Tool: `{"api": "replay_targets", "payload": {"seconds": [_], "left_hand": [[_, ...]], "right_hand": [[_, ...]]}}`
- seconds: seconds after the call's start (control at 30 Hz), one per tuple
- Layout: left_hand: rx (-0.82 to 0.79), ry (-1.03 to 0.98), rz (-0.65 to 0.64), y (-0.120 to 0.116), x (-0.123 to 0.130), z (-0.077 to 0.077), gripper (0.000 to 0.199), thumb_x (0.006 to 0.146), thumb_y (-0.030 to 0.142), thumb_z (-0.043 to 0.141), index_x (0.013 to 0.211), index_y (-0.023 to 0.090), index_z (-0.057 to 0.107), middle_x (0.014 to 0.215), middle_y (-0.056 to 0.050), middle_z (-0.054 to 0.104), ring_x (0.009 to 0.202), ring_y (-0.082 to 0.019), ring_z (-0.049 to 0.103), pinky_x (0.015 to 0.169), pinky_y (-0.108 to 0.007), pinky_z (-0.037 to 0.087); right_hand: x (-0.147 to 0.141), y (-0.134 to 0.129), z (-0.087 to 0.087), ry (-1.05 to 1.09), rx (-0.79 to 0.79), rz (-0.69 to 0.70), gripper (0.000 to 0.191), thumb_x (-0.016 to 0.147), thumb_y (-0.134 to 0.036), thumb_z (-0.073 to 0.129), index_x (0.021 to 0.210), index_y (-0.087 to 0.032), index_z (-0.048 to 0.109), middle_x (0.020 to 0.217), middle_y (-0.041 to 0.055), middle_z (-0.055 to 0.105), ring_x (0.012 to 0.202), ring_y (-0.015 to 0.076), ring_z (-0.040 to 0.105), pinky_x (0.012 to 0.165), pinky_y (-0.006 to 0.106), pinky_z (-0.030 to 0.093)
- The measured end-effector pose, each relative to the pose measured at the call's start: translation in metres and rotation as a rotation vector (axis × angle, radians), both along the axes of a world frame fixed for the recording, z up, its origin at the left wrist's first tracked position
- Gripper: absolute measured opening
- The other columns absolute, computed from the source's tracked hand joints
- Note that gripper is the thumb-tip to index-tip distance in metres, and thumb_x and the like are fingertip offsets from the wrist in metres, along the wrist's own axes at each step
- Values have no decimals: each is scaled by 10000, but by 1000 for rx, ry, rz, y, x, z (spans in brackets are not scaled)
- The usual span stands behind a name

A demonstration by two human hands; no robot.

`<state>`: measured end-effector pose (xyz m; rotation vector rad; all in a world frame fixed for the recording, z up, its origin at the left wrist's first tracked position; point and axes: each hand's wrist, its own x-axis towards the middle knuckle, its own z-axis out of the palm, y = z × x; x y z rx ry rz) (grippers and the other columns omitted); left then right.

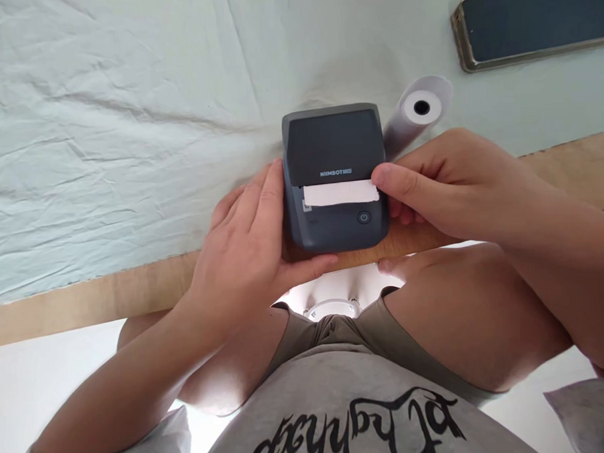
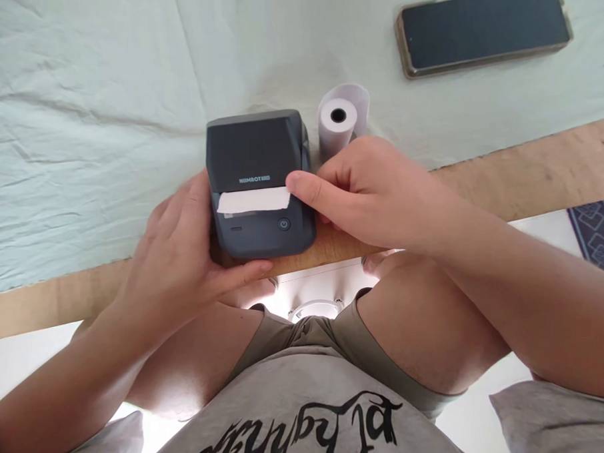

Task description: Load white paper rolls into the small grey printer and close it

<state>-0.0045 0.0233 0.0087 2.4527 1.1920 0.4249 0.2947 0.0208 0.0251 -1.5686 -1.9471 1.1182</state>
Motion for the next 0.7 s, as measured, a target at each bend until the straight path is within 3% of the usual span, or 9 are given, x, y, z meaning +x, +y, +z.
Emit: {"api": "replay_targets", "payload": {"seconds": [0.1,0.27,0.5,0.6,0.7], "left_hand": [[-8,16,2,-1,-2,0,1194,953,974,698,1834,242,362,1795,-231,573,1653,-475,599,1400,-650,490],[-24,16,12,4,-4,1,1207,908,977,757,1822,258,433,1797,-209,581,1630,-489,617,1379,-649,512],[85,-6,0,6,0,2,1099,905,907,839,1738,248,555,1699,-152,699,1513,-420,725,1333,-565,578],[128,-11,5,4,2,0,1069,895,918,837,1680,227,615,1641,-158,745,1454,-418,768,1299,-574,609],[101,-10,23,3,2,-2,1032,893,844,891,1705,285,586,1643,-133,744,1468,-410,759,1315,-578,592]], "right_hand": [[-1,4,6,-40,15,55,866,1098,-856,488,605,-145,463,482,-11,430,384,13,362,364,216,205],[-8,5,11,-97,153,91,799,1166,-740,371,636,-155,497,518,-27,505,407,19,444,388,218,245],[-13,6,12,-166,253,106,1038,1061,-1013,137,574,-155,460,499,2,495,415,23,388,406,251,209],[-10,7,8,-152,249,122,949,1124,-912,234,606,-157,482,526,2,526,434,28,397,430,246,220],[-5,7,4,-133,225,138,808,1171,-742,325,647,-152,498,560,1,540,468,33,412,478,244,236]]}}
